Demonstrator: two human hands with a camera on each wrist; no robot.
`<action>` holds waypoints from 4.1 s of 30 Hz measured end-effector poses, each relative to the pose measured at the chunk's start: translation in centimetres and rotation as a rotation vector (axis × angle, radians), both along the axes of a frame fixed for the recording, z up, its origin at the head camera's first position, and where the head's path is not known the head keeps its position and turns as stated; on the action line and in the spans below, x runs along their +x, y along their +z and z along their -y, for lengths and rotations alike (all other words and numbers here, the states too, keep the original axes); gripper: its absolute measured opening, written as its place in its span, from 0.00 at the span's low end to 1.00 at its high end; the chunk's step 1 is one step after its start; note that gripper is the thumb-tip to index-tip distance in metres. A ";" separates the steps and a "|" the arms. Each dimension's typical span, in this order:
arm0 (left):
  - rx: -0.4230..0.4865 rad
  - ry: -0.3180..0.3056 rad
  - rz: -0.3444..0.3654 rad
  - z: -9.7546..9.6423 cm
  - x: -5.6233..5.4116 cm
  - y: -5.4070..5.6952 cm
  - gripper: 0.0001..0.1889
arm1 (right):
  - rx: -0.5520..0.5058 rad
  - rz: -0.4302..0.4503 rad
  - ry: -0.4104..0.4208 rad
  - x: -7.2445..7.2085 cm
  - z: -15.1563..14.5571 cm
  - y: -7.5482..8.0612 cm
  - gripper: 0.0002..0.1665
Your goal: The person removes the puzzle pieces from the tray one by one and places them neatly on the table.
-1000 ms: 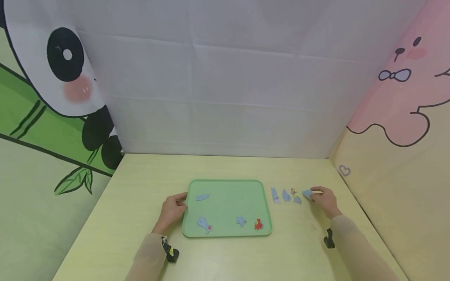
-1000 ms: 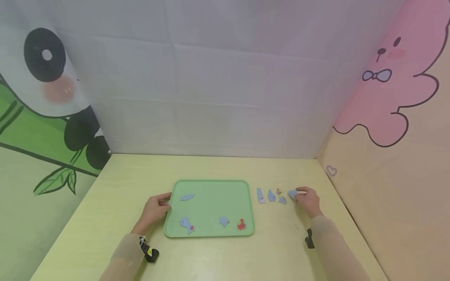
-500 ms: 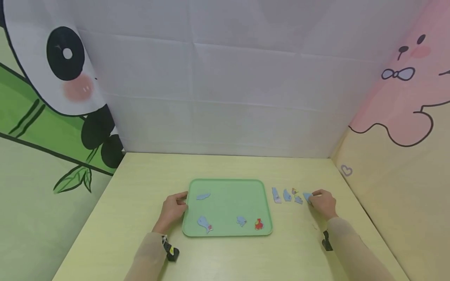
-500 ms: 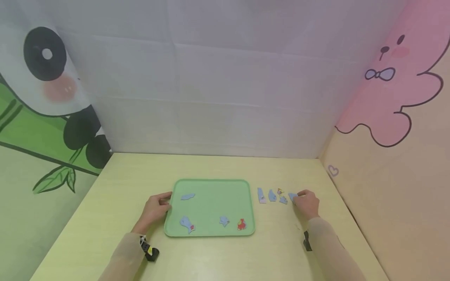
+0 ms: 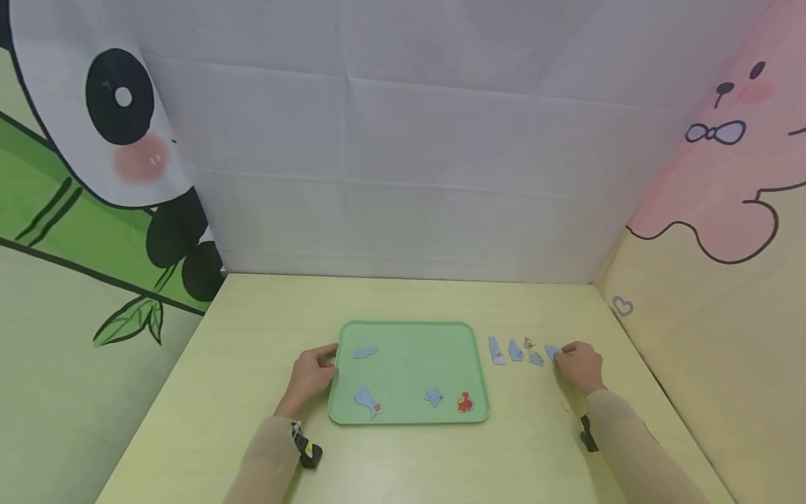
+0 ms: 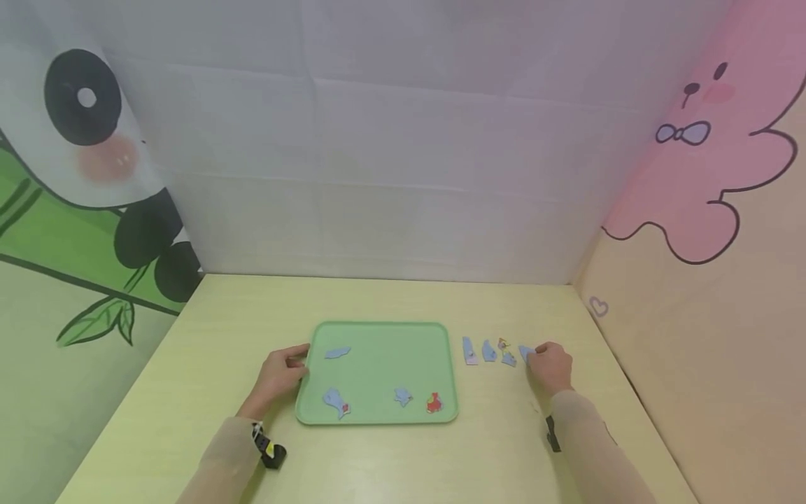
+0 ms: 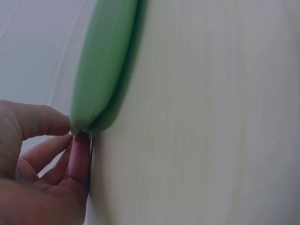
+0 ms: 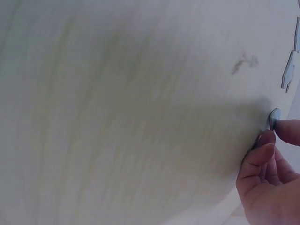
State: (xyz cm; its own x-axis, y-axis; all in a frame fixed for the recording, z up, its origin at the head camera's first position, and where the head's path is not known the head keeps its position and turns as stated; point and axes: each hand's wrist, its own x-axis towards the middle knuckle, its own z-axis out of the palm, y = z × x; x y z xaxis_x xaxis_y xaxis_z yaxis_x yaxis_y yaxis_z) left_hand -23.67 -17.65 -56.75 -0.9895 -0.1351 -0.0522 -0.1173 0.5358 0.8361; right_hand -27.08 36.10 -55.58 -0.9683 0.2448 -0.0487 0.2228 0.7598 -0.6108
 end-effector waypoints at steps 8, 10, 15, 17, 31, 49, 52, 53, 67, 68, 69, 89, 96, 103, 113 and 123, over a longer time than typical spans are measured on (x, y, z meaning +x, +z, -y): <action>0.003 0.007 0.007 0.2 0.3 0.4 0.29 | 0.002 -0.003 -0.011 -0.3 -0.1 -0.3 0.23; 0.004 0.011 0.014 0.3 0.4 0.5 0.29 | -0.005 -0.005 -0.021 -0.4 0.2 -0.2 0.23; 0.001 0.018 0.028 0.5 0.5 0.4 0.29 | -0.023 -0.018 -0.011 -0.6 1.4 0.5 0.24; -0.003 0.017 0.028 0.6 0.5 0.4 0.29 | -0.026 -0.021 0.001 -0.6 1.9 0.8 0.24; -0.016 0.019 0.021 0.8 0.3 0.5 0.29 | -0.091 -0.058 0.064 -1.8 7.2 2.0 0.21; 0.005 0.005 0.022 0.8 0.5 0.7 0.29 | -0.164 -0.127 0.181 -2.8 15.8 3.5 0.17; 0.008 -0.002 0.033 0.9 0.5 0.4 0.29 | -0.174 -0.124 0.188 -2.8 17.5 3.7 0.17; 0.010 -0.001 0.038 0.9 0.6 0.4 0.29 | -0.173 -0.119 0.193 -2.8 17.9 3.7 0.17; -0.007 0.001 0.018 0.5 0.8 0.9 0.29 | -0.173 -0.110 0.322 -2.6 23.4 3.7 0.18; -0.007 0.002 0.017 0.5 0.8 1.0 0.29 | -0.173 -0.106 0.328 -2.6 23.9 3.7 0.18; -0.007 0.004 0.020 0.5 0.8 1.0 0.29 | -0.174 -0.102 0.333 -2.5 24.5 3.7 0.18; 0.003 -0.004 0.012 1.4 1.8 1.7 0.29 | -0.027 -0.027 0.634 -1.4 33.7 3.7 0.20; 0.018 -0.015 0.015 1.7 1.8 1.7 0.29 | 0.083 -0.026 0.692 -1.1 36.4 4.1 0.19; 0.021 -0.016 0.032 1.9 1.7 1.6 0.30 | 0.136 -0.014 0.727 -1.1 37.9 4.4 0.18; 0.029 -0.019 0.013 1.7 1.8 1.9 0.30 | 0.198 -0.010 0.765 -1.0 38.2 4.1 0.13; 0.035 -0.026 0.031 1.6 2.0 2.5 0.30 | 0.138 0.019 0.731 -1.4 38.1 3.4 0.10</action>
State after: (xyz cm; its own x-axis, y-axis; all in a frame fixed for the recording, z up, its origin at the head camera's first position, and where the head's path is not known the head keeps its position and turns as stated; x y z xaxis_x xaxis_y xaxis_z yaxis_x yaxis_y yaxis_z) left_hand -21.64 -19.28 -54.28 -0.9904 -0.1073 -0.0869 -0.1299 0.5096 0.8506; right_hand -28.53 -1.98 -52.22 -0.8859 -0.4563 -0.0828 -0.3590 0.7878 -0.5005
